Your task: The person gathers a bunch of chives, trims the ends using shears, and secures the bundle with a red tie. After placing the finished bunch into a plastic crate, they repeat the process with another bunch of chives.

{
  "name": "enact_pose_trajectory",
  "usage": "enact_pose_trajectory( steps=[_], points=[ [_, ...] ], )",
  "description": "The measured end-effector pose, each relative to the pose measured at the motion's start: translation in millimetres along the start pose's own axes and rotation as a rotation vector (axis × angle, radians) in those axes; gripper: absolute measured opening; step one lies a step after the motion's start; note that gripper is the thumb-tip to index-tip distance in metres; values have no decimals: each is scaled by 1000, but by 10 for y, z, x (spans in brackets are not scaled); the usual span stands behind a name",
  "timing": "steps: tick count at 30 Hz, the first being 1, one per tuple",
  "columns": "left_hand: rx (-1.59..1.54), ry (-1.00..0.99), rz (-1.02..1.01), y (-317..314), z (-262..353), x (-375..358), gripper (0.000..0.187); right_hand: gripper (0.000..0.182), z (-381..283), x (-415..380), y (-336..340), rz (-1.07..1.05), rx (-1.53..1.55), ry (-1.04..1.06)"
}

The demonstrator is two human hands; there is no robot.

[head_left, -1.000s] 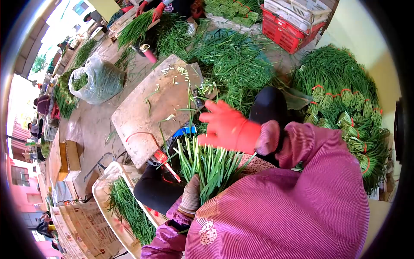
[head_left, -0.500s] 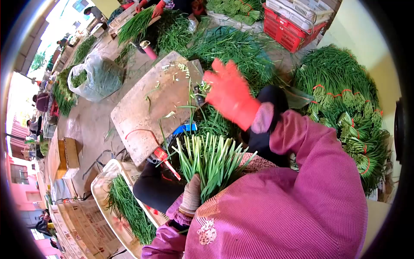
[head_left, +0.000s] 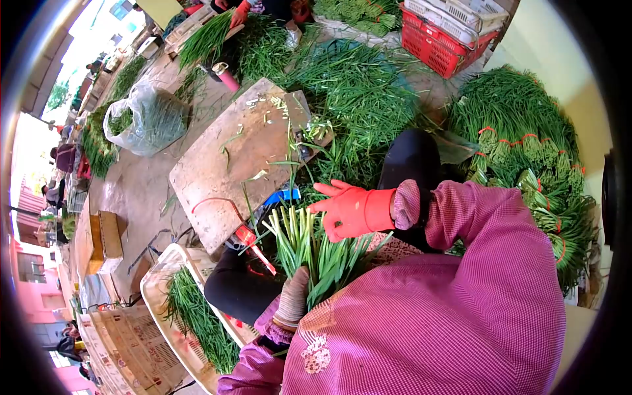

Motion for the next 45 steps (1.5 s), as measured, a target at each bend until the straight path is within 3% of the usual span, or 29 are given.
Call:
enact_pose_trajectory(
  steps=[2,4,6,7,8,9,10,11,12,14,15,16,18,19,20,22,23,26,27,30,32,36,38,41,43,45],
  points=[
    [90,-59,-61,-75,29,-15,60,11,109,22,-47,43,34,8],
    [21,-81,-90,-34,1,22,58,13,253,58,-43,238,-98,42],
    [142,-159,-156,-98,27,-16,71,11,186,97,353,242,-595,-109],
    [109,-176,-137,-104,5,-13,85,14,305,103,527,385,-694,-263],
    [109,-173,-140,-137,7,-31,85,14,510,24,678,694,-757,-268],
    [180,-203,-146,-191,42,-65,87,15,489,-99,916,710,-867,-399],
    [251,-235,-153,-226,67,-80,89,15,565,-164,1009,833,-887,-461],
    [405,-285,-93,-122,17,-10,75,14,588,-214,976,862,-764,-414],
    [406,-284,-97,-77,9,48,75,15,592,-260,928,888,-642,-368],
    [432,-44,106,126,-46,189,56,20,361,-300,914,301,4,-481],
    [414,-174,-49,527,-274,411,37,22,359,-277,773,273,176,-325],
    [412,-174,-49,502,-232,382,37,24,352,-261,619,242,346,-168],
    [427,-126,-60,238,-16,157,33,26,200,-256,419,258,463,-112],
    [492,40,104,-27,207,-9,33,29,158,-263,328,227,459,-54],
    [495,42,108,66,170,-3,33,31,180,-233,169,193,432,-83],
    [420,-37,-47,228,84,28,38,32,125,-230,69,97,114,-57],
    [280,11,-17,273,46,39,42,30,130,-239,49,28,86,-95],
    [77,108,-52,288,27,64,43,29,74,-191,168,145,-125,-86],
    [77,109,-51,270,28,52,43,27,49,-191,160,396,-109,43],
    [45,102,-52,52,117,-24,45,27,-171,-144,198,405,-203,135],
    [-27,129,1,32,114,-29,31,26,-181,-71,10,332,-143,126],
    [-78,84,76,-34,137,-111,28,29,-236,44,-121,252,-135,116],
    [-122,216,142,74,74,-20,27,28,-283,78,-119,305,-293,167],
    [-149,209,171,107,29,-3,26,25,-261,81,-120,282,-342,210],
    [-111,195,123,189,27,47,26,25,-235,80,-158,299,-359,227],
    [-71,184,73,207,6,68,25,21,-209,54,-171,366,-182,226]
  ],
)
Point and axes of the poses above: each hand's wrist, its own x-axis towards the middle knuckle, its own y-axis out of the back of the hand, z = x × y, the point moved 3 cm from there along x, towards the middle knuckle, and after that the axes turned 3 degrees about x, right-handed, at the moved point
